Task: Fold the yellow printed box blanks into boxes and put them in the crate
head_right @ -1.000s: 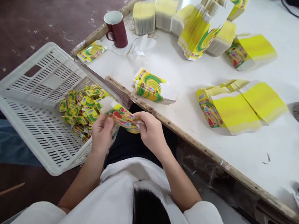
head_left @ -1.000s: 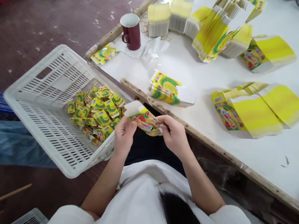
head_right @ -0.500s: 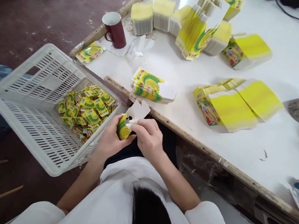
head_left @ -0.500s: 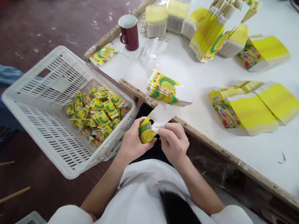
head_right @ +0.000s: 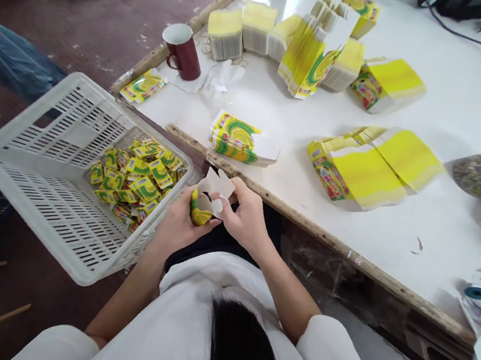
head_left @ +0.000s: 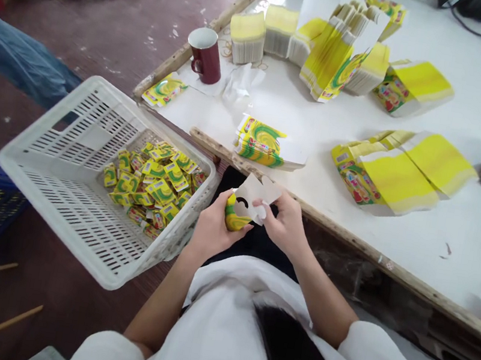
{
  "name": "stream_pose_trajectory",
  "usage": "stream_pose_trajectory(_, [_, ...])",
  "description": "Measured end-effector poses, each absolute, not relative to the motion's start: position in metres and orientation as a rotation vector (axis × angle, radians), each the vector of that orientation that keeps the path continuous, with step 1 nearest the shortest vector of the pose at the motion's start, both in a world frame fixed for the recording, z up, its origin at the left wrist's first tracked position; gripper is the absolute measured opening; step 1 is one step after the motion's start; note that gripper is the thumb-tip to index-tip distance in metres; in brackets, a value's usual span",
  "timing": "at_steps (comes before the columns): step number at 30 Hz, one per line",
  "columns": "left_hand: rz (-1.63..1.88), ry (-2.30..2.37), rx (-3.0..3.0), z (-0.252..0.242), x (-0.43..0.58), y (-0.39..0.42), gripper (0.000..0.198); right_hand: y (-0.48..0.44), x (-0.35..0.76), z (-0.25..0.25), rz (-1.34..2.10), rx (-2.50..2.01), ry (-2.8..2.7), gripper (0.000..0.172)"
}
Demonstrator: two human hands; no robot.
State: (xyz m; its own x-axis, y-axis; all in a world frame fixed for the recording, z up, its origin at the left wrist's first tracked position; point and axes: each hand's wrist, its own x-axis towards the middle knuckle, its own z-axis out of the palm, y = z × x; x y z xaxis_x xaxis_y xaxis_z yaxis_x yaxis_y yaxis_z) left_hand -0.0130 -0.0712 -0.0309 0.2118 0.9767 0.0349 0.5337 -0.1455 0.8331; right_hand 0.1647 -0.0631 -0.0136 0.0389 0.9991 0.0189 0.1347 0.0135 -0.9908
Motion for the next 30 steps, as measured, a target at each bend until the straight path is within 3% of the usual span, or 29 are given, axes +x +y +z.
stream_pose_trajectory(4, [0.983, 1.338, 1.754, -0.028, -0.005, -0.079, 0.074, -0.055, 0.152, -0.022, 1.663, -1.133, -0.84, 0.049])
stream_pose_trajectory(7, [1.026, 1.369, 1.792, -0.029, -0.003, -0.078, 0.082, -0.059, 0.138, -0.037, 1.881, -1.038, -0.666, 0.061])
stream_pose_trajectory(11, [0.998, 1.375, 1.816, -0.032, -0.005, -0.072, 0.083, -0.069, 0.139, -0.051, 1.691, -1.066, -0.755, 0.076])
stream_pose_trajectory(14, [0.994, 1.397, 1.828, -0.034, -0.004, -0.071, 0.077, -0.074, 0.146, -0.053, 1.557, -0.983, -0.881, 0.074])
stream_pose_trajectory(18, [0.986, 1.372, 1.848, -0.036, 0.002, -0.073, 0.073, -0.076, 0.143, -0.047, 1.612, -0.94, -0.906, 0.064])
stream_pose_trajectory(23, [1.015, 1.386, 1.754, -0.038, 0.001, -0.075, 0.074, -0.07, 0.141, -0.035, 1.754, -0.768, -0.895, 0.082])
stream_pose_trajectory(30, [1.008, 1.448, 1.743, -0.034, -0.001, -0.073, 0.072, -0.077, 0.154, -0.046, 1.771, -0.713, -1.082, 0.063])
